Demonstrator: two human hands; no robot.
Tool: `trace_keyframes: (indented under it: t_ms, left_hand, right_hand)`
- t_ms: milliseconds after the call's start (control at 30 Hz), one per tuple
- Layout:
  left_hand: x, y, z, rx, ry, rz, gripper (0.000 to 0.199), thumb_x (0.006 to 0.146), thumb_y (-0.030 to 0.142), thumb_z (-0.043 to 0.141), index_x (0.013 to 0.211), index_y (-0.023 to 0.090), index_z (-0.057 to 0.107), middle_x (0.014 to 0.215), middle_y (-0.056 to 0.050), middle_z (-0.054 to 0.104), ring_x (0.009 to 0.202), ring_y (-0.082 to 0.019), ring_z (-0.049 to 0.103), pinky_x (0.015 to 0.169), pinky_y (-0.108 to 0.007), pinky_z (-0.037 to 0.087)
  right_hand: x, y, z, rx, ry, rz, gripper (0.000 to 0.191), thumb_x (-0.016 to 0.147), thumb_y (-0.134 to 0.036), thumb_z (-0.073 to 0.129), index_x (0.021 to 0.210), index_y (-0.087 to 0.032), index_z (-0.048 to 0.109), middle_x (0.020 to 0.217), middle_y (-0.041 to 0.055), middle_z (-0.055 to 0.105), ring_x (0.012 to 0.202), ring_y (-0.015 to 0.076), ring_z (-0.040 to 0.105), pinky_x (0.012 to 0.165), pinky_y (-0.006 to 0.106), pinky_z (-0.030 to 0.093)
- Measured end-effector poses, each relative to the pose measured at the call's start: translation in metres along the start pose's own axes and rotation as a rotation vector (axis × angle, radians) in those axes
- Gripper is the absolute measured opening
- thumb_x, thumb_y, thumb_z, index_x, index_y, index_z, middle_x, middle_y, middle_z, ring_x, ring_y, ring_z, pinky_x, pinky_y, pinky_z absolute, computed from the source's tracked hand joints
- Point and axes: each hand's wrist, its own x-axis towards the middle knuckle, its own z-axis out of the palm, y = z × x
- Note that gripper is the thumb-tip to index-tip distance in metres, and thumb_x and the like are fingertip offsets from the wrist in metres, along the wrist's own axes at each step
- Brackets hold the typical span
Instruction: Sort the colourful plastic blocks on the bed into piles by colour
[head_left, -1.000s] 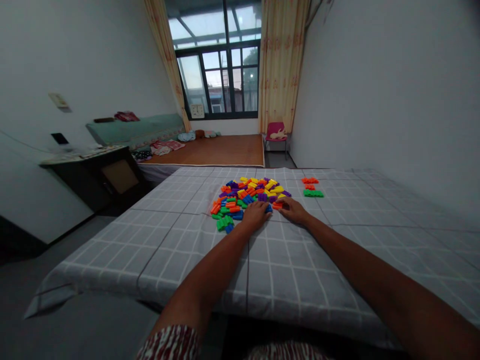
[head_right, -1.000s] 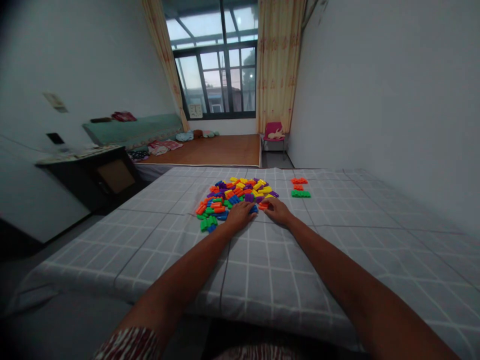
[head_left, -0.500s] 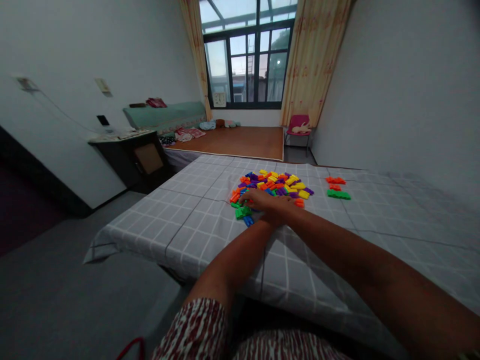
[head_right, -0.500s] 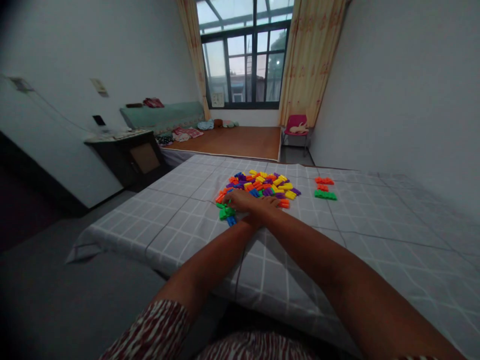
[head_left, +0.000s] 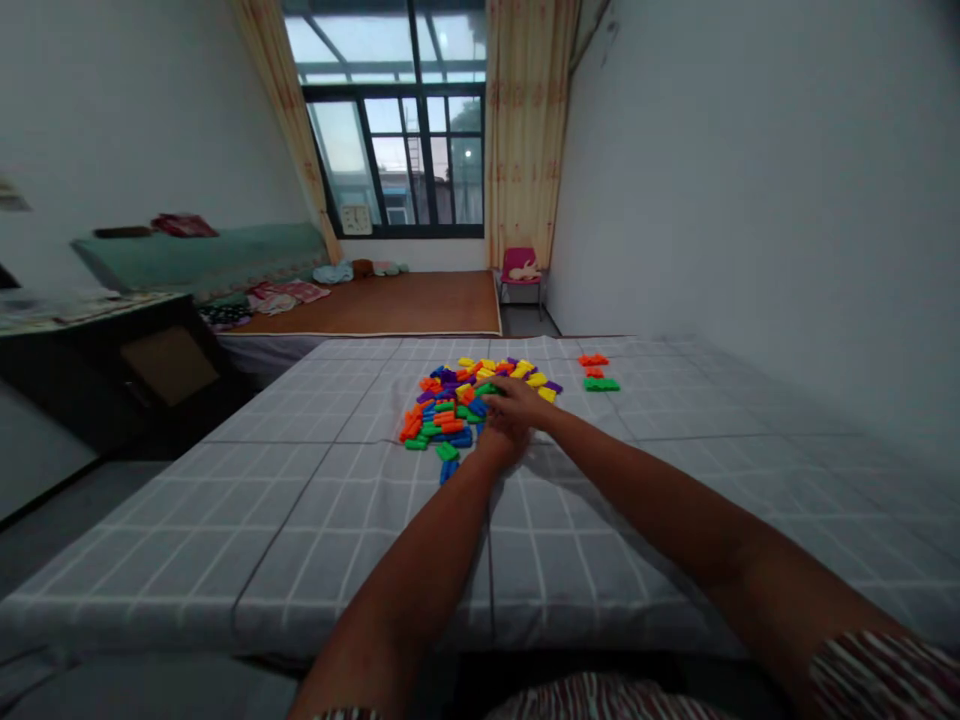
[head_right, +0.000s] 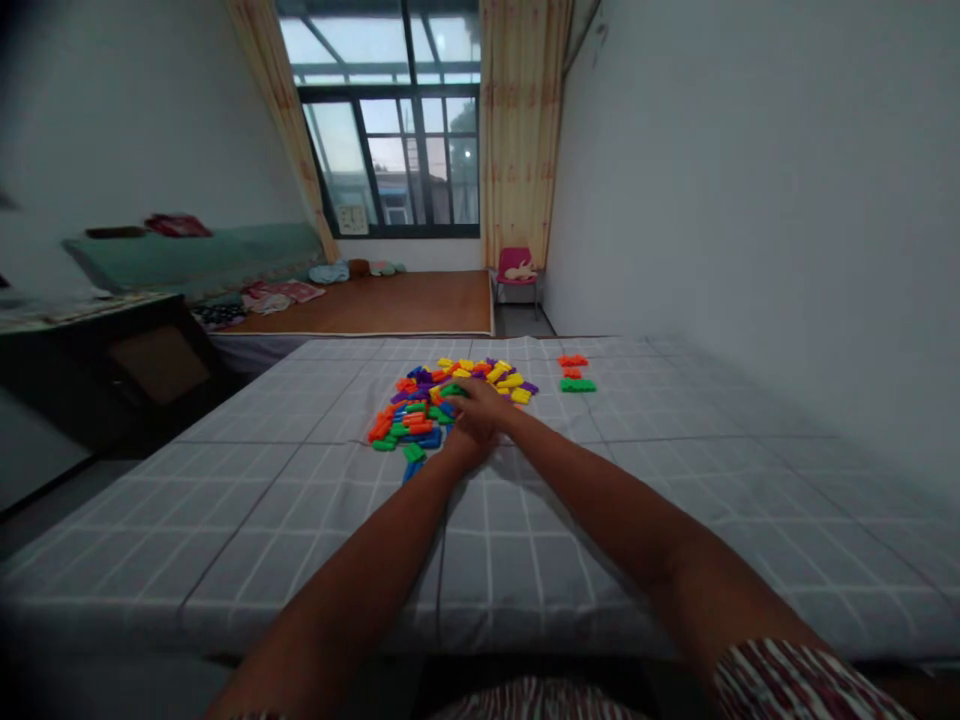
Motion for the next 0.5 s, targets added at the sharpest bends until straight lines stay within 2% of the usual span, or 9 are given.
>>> trace_keyframes:
  t_ms: [67, 133, 200, 233, 267, 333, 400, 500]
  left_hand:
    - [0.0, 0.001, 0.003, 0.002, -0.007, 0.026, 0.034, 0.094, 0.031, 0.046, 0.125, 0.022, 0.058, 0.128, -0.009, 0.061, 0.122, -0.023, 0.052, 0.107, -0.043, 0.037]
    - [-0.001, -0.001, 0.005, 0.011, -0.012, 0.035, 0.033, 0.095, 0.03, 0.043, 0.125, 0.024, 0.057, 0.131, -0.006, 0.06, 0.123, -0.021, 0.052, 0.107, -0.042, 0.036]
    - [-0.002, -0.004, 0.005, 0.024, -0.014, 0.039, 0.034, 0.095, 0.03, 0.042, 0.126, 0.025, 0.056, 0.132, -0.006, 0.059, 0.124, -0.02, 0.051, 0.108, -0.042, 0.035]
    - [-0.003, -0.004, 0.004, 0.031, -0.019, 0.041, 0.035, 0.095, 0.03, 0.042, 0.126, 0.024, 0.055, 0.133, -0.006, 0.059, 0.124, -0.02, 0.05, 0.108, -0.042, 0.035]
    - [-0.003, -0.004, 0.004, 0.04, -0.026, 0.04, 0.035, 0.095, 0.029, 0.042, 0.127, 0.024, 0.055, 0.133, -0.006, 0.058, 0.125, -0.02, 0.05, 0.108, -0.042, 0.035]
    - [-0.002, -0.002, 0.001, 0.064, -0.047, 0.027, 0.036, 0.094, 0.028, 0.043, 0.128, 0.024, 0.054, 0.135, -0.006, 0.057, 0.126, -0.02, 0.049, 0.108, -0.041, 0.035]
    - [0.002, 0.002, -0.005, 0.101, -0.09, 0.012, 0.036, 0.093, 0.026, 0.044, 0.128, 0.024, 0.055, 0.135, -0.006, 0.057, 0.125, -0.021, 0.049, 0.107, -0.042, 0.035]
    - [0.012, 0.013, -0.017, 0.178, -0.178, 0.003, 0.032, 0.09, 0.022, 0.047, 0.12, 0.023, 0.06, 0.128, -0.009, 0.061, 0.121, -0.025, 0.052, 0.105, -0.048, 0.035]
  right_hand:
    - [-0.018, 0.032, -0.059, 0.152, 0.203, 0.152, 0.033, 0.078, -0.039, 0.058, 0.107, -0.023, 0.064, 0.093, 0.0039, 0.07, 0.078, 0.0183, 0.065, 0.075, 0.037, 0.056]
    - [-0.043, 0.068, -0.116, 0.291, 0.464, 0.385, 0.03, 0.075, -0.037, 0.058, 0.1, -0.021, 0.062, 0.088, 0.0046, 0.068, 0.072, 0.0161, 0.065, 0.07, 0.034, 0.057]
    - [-0.071, 0.103, -0.162, 0.298, 0.651, 0.557, 0.024, 0.075, -0.038, 0.057, 0.09, -0.02, 0.061, 0.082, 0.0045, 0.067, 0.067, 0.0149, 0.064, 0.068, 0.034, 0.057]
    - [-0.083, 0.118, -0.178, 0.291, 0.688, 0.585, 0.023, 0.075, -0.037, 0.055, 0.089, -0.02, 0.061, 0.081, 0.005, 0.066, 0.065, 0.0149, 0.063, 0.068, 0.035, 0.057]
    - [-0.094, 0.131, -0.19, 0.285, 0.711, 0.605, 0.022, 0.075, -0.037, 0.056, 0.088, -0.02, 0.061, 0.081, 0.0052, 0.066, 0.065, 0.0153, 0.063, 0.068, 0.036, 0.057]
    - [-0.107, 0.15, -0.2, 0.276, 0.713, 0.598, 0.024, 0.071, -0.035, 0.062, 0.089, -0.019, 0.064, 0.083, 0.0059, 0.068, 0.069, 0.0171, 0.064, 0.072, 0.038, 0.057]
    - [-0.108, 0.161, -0.196, 0.228, 0.673, 0.525, 0.031, 0.063, -0.032, 0.071, 0.091, -0.019, 0.066, 0.091, 0.007, 0.07, 0.079, 0.0198, 0.065, 0.079, 0.041, 0.055]
    - [-0.097, 0.17, -0.183, 0.055, 0.542, 0.379, 0.039, 0.055, -0.026, 0.077, 0.093, -0.019, 0.066, 0.099, 0.0069, 0.071, 0.088, 0.0225, 0.066, 0.085, 0.044, 0.053]
